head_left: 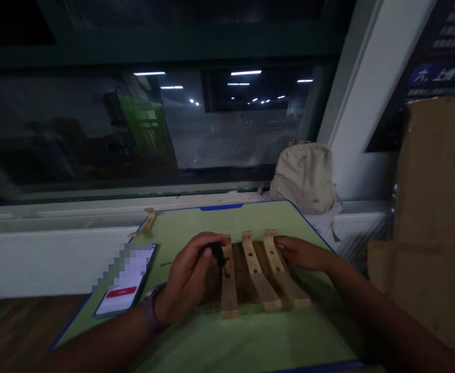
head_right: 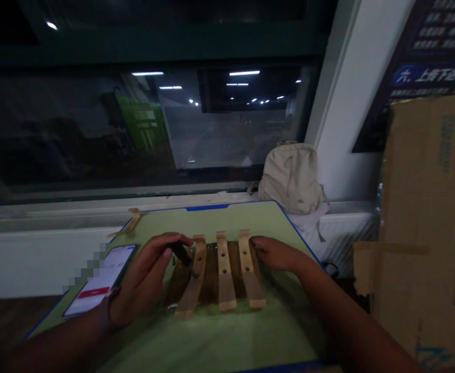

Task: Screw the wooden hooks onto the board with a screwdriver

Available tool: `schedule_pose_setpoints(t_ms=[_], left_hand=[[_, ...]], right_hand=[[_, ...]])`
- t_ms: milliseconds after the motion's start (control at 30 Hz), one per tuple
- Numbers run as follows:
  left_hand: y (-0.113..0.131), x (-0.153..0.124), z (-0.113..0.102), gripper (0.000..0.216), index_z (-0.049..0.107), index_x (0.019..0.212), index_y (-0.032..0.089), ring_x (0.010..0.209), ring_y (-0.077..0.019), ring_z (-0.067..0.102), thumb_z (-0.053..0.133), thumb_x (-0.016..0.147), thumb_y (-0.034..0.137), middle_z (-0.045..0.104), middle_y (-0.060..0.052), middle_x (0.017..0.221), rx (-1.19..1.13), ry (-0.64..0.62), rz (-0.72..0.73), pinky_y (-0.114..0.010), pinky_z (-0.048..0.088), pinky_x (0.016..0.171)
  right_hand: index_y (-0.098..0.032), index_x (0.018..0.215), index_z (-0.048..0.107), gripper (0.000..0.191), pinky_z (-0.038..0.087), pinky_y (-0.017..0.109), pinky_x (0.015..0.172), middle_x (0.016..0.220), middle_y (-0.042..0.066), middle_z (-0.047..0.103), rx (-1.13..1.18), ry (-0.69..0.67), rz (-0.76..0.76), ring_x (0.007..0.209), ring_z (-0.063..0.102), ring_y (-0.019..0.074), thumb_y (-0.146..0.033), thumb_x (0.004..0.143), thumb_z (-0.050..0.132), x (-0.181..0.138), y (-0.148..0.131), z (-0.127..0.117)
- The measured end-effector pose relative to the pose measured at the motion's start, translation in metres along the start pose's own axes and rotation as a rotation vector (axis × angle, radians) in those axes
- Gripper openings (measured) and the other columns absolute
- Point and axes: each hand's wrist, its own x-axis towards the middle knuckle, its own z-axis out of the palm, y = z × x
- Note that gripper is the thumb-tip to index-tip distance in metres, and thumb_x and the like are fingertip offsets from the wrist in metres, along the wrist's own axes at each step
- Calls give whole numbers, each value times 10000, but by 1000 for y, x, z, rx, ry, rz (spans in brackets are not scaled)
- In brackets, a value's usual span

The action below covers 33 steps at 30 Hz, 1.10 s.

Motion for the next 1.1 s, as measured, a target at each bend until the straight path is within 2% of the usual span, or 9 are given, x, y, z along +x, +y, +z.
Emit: schedule_pose_setpoints(t_ms=[67,167,267,400,500,600,700,933,1100], left_hand=[[0,2,-3,246,655,1218,256,1089,-195,639,545,1003,209,661,-83,1115,28,-2,64,-326,556,909],[-2,6,-8,193,693,1097,249,962,-169,629,680,919,176,618,-54,1008,58,69,111,-252,554,762],[-3,4,-8,214,700,1082,256,927,-142,646,626,940,114,649,-35,988,111,60,91,-226,554,769],[3,-2,-5,345,620,1283,292,994,-136,695,511,1004,119,717,-31,1082,91,37,-25,-255,571,890],[7,-2,-6,324,629,1256,273,1032,-151,694,480,1012,121,715,-53,1097,60,-11,24,-279,575,920],[5,2,-9,209,676,1138,239,969,-180,669,577,970,164,664,-78,1038,59,-10,141,-282,595,801],[-2,2,-10,178,689,1068,239,856,-164,641,675,912,155,619,-56,952,92,42,146,-246,573,676],[-3,-3,-4,273,633,1221,260,1008,-144,691,483,1024,146,709,-42,1072,85,92,-52,-272,564,901],[-1,7,-9,171,700,1093,249,1030,-184,657,656,936,199,648,-62,1088,50,62,98,-307,573,870]], right_hand=[[-194,1058,729,260,564,399,929,1113,95,783,-10,22,9,1029,717,270,-242,951,497,0,1,1],[-190,1072,724,256,564,374,913,1104,89,784,-32,36,23,1002,716,253,-181,917,520,1,4,4],[-189,1073,717,258,557,365,921,1125,91,777,-45,28,14,1020,711,250,-161,908,521,2,6,5],[-166,1041,707,240,553,380,921,1100,119,771,-74,20,17,1015,713,260,-168,923,498,1,7,5],[-158,1039,699,247,556,395,919,1109,134,766,-52,10,19,1014,716,268,-183,935,477,1,6,4],[-181,1047,702,242,552,397,942,1118,113,769,-38,26,9,1033,712,264,-195,933,489,0,7,4],[-187,1068,706,248,553,395,947,1107,102,773,-53,33,5,1044,709,261,-200,930,501,0,8,4],[-175,1071,703,248,546,411,962,1151,126,762,-76,23,16,1068,706,276,-213,933,501,0,8,3],[-174,1078,699,240,549,391,935,1126,116,769,-93,26,30,1044,708,261,-198,928,512,0,8,2]])
